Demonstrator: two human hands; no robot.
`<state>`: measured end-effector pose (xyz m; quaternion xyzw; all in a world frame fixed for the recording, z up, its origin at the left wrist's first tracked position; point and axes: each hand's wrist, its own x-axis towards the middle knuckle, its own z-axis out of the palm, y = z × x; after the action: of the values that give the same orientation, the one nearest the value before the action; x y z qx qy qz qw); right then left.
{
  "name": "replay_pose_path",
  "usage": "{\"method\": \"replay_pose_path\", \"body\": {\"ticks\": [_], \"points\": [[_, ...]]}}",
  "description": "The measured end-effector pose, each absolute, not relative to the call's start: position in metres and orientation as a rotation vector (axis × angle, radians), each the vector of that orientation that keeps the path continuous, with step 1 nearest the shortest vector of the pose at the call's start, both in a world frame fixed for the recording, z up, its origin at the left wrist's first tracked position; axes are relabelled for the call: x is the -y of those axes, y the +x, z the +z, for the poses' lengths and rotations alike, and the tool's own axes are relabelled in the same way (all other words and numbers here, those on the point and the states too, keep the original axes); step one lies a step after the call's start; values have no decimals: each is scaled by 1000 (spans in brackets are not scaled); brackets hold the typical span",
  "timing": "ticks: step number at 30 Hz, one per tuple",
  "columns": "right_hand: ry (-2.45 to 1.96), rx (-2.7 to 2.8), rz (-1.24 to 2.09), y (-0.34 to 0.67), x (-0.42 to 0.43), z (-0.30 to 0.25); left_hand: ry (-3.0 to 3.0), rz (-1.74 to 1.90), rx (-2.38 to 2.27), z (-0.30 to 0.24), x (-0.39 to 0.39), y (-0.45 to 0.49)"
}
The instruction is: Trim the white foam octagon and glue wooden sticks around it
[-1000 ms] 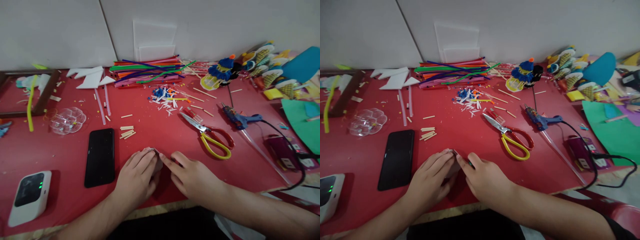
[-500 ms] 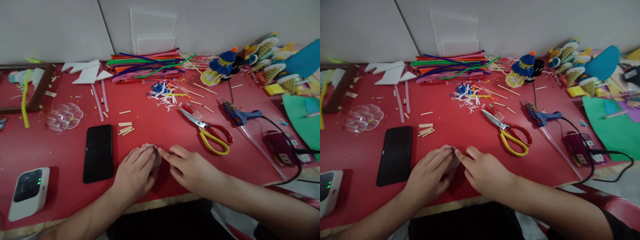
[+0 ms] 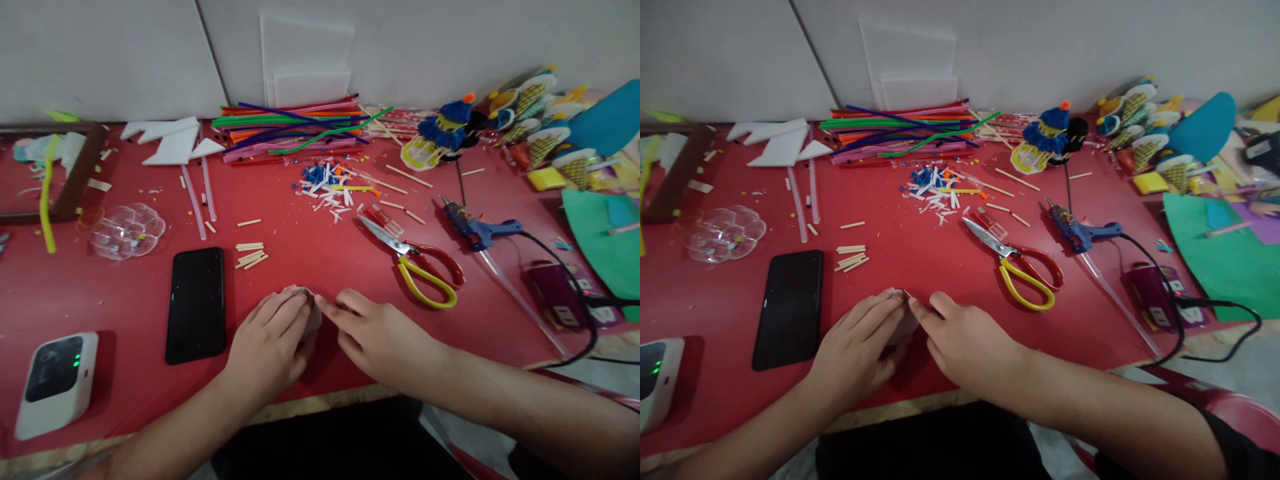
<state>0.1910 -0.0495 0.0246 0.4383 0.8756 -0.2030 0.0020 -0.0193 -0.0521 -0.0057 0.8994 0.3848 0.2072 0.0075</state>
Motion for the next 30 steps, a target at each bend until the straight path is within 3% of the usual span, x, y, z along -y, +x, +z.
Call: {"method": "replay_pose_path", "body": {"ticks": [30], "points": [[1513,-2725,-990,201,48,18,2795,637,-1233,-1,53,-19]]}}
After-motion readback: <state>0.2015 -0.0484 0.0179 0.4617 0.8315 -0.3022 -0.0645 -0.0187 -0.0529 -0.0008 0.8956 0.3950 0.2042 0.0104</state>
